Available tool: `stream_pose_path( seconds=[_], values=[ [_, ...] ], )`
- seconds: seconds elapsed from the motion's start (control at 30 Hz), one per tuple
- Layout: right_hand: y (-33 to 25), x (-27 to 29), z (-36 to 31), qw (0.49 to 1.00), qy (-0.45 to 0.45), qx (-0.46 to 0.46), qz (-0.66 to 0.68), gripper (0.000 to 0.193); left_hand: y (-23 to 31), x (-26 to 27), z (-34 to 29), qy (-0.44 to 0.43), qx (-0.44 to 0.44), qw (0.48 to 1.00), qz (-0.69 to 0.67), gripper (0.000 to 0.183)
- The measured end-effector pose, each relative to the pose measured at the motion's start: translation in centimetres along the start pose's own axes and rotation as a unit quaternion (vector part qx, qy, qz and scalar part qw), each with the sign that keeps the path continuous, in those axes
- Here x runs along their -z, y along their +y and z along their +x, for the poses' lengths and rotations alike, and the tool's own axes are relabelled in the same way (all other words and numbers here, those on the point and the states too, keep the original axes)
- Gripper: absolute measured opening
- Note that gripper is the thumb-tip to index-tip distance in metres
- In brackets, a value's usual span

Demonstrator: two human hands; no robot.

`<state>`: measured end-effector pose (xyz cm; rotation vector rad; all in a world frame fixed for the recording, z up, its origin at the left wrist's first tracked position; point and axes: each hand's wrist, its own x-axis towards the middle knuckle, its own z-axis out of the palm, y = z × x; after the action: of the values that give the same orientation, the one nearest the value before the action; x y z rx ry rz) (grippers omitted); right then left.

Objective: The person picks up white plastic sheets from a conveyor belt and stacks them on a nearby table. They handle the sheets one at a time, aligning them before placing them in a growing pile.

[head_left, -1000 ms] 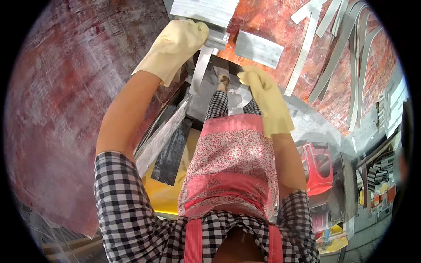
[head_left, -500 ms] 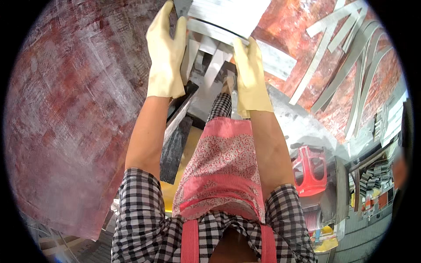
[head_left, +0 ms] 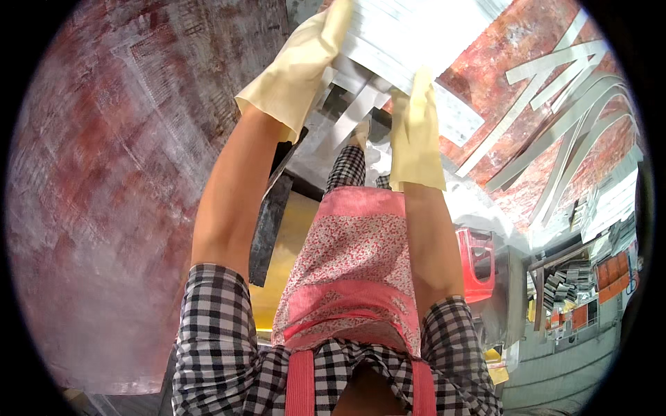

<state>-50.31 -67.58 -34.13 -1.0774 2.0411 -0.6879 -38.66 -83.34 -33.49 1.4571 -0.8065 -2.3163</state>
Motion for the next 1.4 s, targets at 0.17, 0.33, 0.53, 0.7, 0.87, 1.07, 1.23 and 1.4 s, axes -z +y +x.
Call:
stream_pose_path(
  seconds=[0.17, 0.33, 0.53, 0.7, 0.87, 1.07, 1.23, 1.4],
  values=[
    [-2.2, 0.4, 1.7, 0.890, -0.014, -0.361, 0.277, 0.064, -1.6, 1.3, 0.6, 0.057, -0.046, 0.992, 0.106, 0.062],
    [-3.7, 0.6, 1.8, 0.907, -0.023, -0.339, 0.249, 0.044, -1.3, 2.2, 0.4, 0.010, -0.058, 0.995, 0.083, 0.062],
    [-1.8, 0.2, 1.5, 0.921, -0.051, -0.307, 0.235, 0.035, -1.4, 1.4, 0.7, 0.103, -0.023, 0.994, 0.041, 0.048],
    [-2.3, -0.6, 1.0, 0.909, -0.030, -0.331, 0.252, 0.037, -1.6, 1.9, 0.2, 0.046, -0.051, 0.998, 0.016, 0.058],
    [-1.3, 0.1, 0.7, 0.901, -0.056, -0.330, 0.276, 0.043, -0.7, 1.7, 0.4, 0.098, -0.126, 0.979, 0.128, 0.062],
    [3.4, 1.4, -0.7, 0.969, -0.078, -0.132, 0.193, 0.044, -3.7, 4.3, -1.7, 0.130, -0.167, 0.975, -0.070, 0.056],
    [2.1, 0.7, -1.3, 0.971, -0.158, -0.153, 0.095, 0.049, -6.8, 5.1, -3.0, 0.202, -0.205, 0.901, 0.324, 0.052],
    [-0.3, 1.0, -0.4, 0.978, -0.111, -0.174, -0.030, 0.054, -4.2, 3.1, -3.0, 0.194, -0.132, 0.880, 0.414, 0.047]
  ],
)
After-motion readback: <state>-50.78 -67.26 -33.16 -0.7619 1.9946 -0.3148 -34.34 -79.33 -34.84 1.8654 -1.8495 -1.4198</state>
